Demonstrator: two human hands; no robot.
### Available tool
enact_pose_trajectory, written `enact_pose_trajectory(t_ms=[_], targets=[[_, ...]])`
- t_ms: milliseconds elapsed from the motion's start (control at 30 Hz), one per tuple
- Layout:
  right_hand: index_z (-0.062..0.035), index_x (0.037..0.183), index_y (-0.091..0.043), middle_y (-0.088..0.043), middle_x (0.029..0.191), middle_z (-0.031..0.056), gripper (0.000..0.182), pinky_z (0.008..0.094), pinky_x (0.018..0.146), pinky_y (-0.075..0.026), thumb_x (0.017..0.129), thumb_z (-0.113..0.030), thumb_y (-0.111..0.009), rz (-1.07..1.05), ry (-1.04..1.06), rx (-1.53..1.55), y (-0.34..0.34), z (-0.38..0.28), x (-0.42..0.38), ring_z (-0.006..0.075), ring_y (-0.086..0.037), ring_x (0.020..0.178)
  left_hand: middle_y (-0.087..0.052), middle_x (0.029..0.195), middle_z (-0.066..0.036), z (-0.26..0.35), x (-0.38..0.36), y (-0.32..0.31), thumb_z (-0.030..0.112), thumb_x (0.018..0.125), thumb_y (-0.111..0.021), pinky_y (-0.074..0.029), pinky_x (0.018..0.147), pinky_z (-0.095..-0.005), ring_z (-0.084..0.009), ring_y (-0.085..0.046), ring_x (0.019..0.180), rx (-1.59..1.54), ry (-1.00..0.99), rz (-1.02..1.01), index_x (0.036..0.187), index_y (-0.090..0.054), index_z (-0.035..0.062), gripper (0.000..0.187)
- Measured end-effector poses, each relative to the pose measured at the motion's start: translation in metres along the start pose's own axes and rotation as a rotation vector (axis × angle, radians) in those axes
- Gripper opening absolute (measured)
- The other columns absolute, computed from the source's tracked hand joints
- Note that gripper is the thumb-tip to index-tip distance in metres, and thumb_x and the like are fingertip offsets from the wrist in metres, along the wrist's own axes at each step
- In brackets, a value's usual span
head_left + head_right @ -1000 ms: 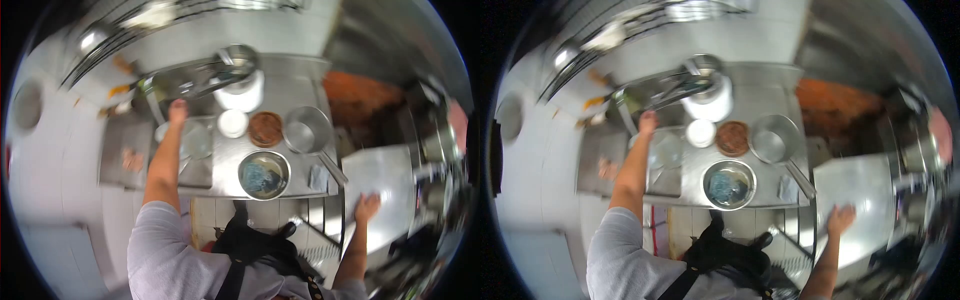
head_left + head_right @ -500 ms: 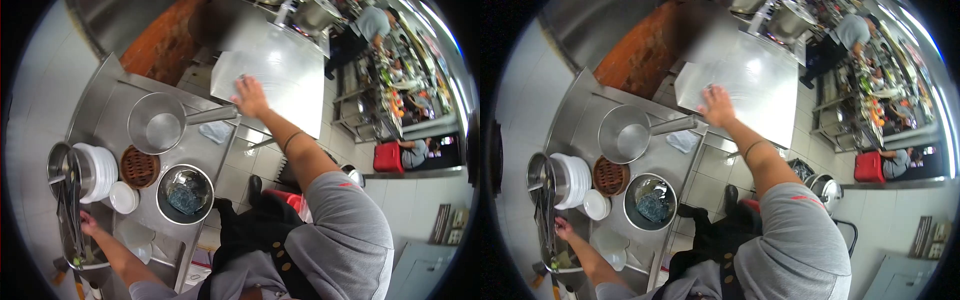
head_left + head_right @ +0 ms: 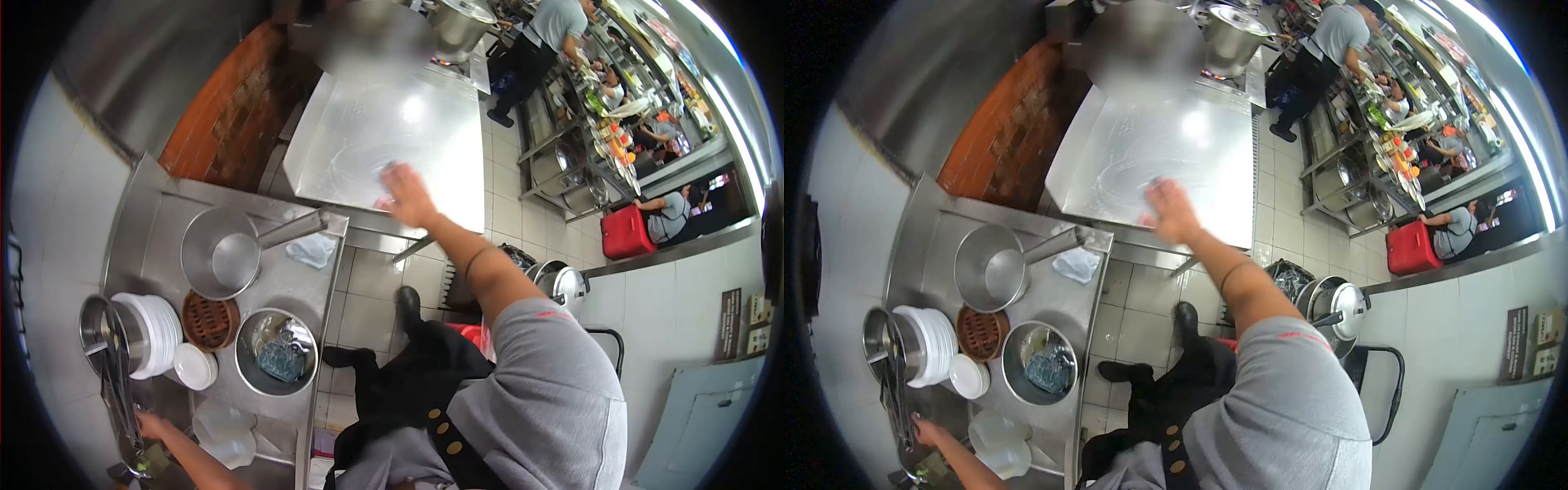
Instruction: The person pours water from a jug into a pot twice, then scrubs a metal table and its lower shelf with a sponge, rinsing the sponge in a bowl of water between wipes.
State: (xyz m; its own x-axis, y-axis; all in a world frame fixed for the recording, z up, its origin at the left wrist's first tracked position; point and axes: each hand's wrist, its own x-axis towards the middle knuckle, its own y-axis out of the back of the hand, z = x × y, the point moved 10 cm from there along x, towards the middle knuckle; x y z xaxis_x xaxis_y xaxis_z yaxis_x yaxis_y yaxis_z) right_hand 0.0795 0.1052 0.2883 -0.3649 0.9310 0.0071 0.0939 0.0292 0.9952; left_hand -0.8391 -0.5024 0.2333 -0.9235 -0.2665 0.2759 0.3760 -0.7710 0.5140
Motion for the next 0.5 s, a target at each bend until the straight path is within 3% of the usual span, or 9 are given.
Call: enact_pose_trajectory(t_ms=[67,133,200,233,267,400,433,467,500], targets=[[-0.0071,0.159,-0.033,-0.023,0.167,0.0228,0.082,0.0493,0.127,-0.014,0.101,-0.063,-0.045,-0.012,0.108,0.025,-0.003,-0.021,-0.043,0.0401,-0.013,0.157,-0.072,0.105,-0.017,0.057,-0.048,0.049,0.021,0.095,-0.073,-0.055,0.088,-0.0387,-0.0273,-0.067,0.090,-0.142,-0.326,-0.007,0.124,-0.063,-0.0087,0.043],[-0.0090,0.160,-0.032,-0.022,0.167,0.0232,0.081,0.0489,0.128,-0.013,0.101,-0.063,-0.043,0.015,0.211,0.092,0.009,0.016,-0.082,0.0399,-0.013,0.157,-0.068,0.115,-0.021,0.127,-0.108,0.119,0.017,0.097,-0.070,-0.055,0.090,-0.0389,-0.0276,-0.067,0.099,-0.106,-0.497,-0.057,0.128,-0.060,-0.0097,0.042],[-0.0108,0.162,-0.029,-0.018,0.168,0.0233,0.082,0.0492,0.127,-0.013,0.101,-0.064,-0.042,-0.063,0.015,0.005,0.006,0.108,-0.089,0.0402,-0.013,0.157,-0.058,0.130,-0.025,0.169,-0.167,0.190,0.017,0.098,-0.068,-0.053,0.093,-0.0425,-0.0308,-0.062,0.106,-0.180,-0.632,0.034,0.137,-0.049,-0.0069,0.048],[-0.0115,0.162,-0.028,-0.017,0.168,0.0233,0.083,0.0503,0.127,-0.014,0.100,-0.065,-0.043,-0.040,-0.096,-0.049,0.010,0.152,-0.077,0.0408,-0.014,0.156,-0.062,0.118,-0.024,0.258,-0.255,0.238,0.034,0.092,-0.079,-0.057,0.081,-0.0457,-0.0355,-0.066,0.096,-0.148,-0.862,0.241,0.124,-0.057,-0.0035,0.054],[-0.0099,0.162,-0.029,-0.016,0.168,0.0237,0.084,0.0510,0.127,-0.013,0.100,-0.065,-0.042,-0.056,-0.207,-0.052,0.019,0.187,-0.058,0.0408,-0.014,0.156,-0.056,0.126,-0.024,0.279,-0.282,0.250,0.037,0.093,-0.077,-0.057,0.083,-0.0463,-0.0351,-0.063,0.103,-0.166,-0.803,0.125,0.133,-0.049,-0.0024,0.063],[-0.0072,0.162,-0.027,-0.018,0.168,0.0240,0.085,0.0522,0.126,-0.012,0.100,-0.064,-0.040,0.067,-0.246,-0.007,0.027,0.217,0.083,0.0441,-0.014,0.155,-0.053,0.133,-0.022,0.394,-0.460,0.246,0.044,0.092,-0.077,-0.054,0.094,-0.0472,-0.0339,-0.062,0.107,-0.308,-0.915,-0.115,0.138,-0.047,-0.0002,0.070],[-0.0068,0.161,-0.027,-0.019,0.168,0.0239,0.085,0.0511,0.127,-0.011,0.100,-0.064,-0.040,0.069,-0.213,0.001,0.023,0.195,0.120,0.0442,-0.013,0.155,-0.053,0.141,-0.027,0.379,-0.488,0.221,0.017,0.097,-0.069,-0.053,0.093,-0.0397,-0.0333,-0.060,0.118,-0.262,-0.957,-0.158,0.133,-0.053,-0.0018,0.044],[-0.0068,0.161,-0.029,-0.019,0.168,0.0229,0.085,0.0503,0.127,-0.011,0.100,-0.065,-0.040,0.030,-0.052,0.034,0.026,0.151,0.144,0.0426,-0.012,0.156,-0.043,0.149,-0.026,0.416,-0.562,0.197,0.015,0.098,-0.065,-0.051,0.092,-0.0401,-0.0344,-0.052,0.126,-0.187,-1.131,-0.273,0.131,-0.053,0.0012,0.037],[-0.0067,0.161,-0.030,-0.018,0.169,0.0218,0.086,0.0495,0.127,-0.011,0.099,-0.066,-0.040,-0.019,0.114,0.067,0.026,0.100,0.152,0.0409,-0.010,0.157,-0.044,0.148,-0.026,0.416,-0.621,0.165,0.014,0.097,-0.064,-0.047,0.099,-0.0432,-0.0373,-0.049,0.129,-0.337,-1.027,-0.518,0.131,-0.052,0.0019,0.038]])
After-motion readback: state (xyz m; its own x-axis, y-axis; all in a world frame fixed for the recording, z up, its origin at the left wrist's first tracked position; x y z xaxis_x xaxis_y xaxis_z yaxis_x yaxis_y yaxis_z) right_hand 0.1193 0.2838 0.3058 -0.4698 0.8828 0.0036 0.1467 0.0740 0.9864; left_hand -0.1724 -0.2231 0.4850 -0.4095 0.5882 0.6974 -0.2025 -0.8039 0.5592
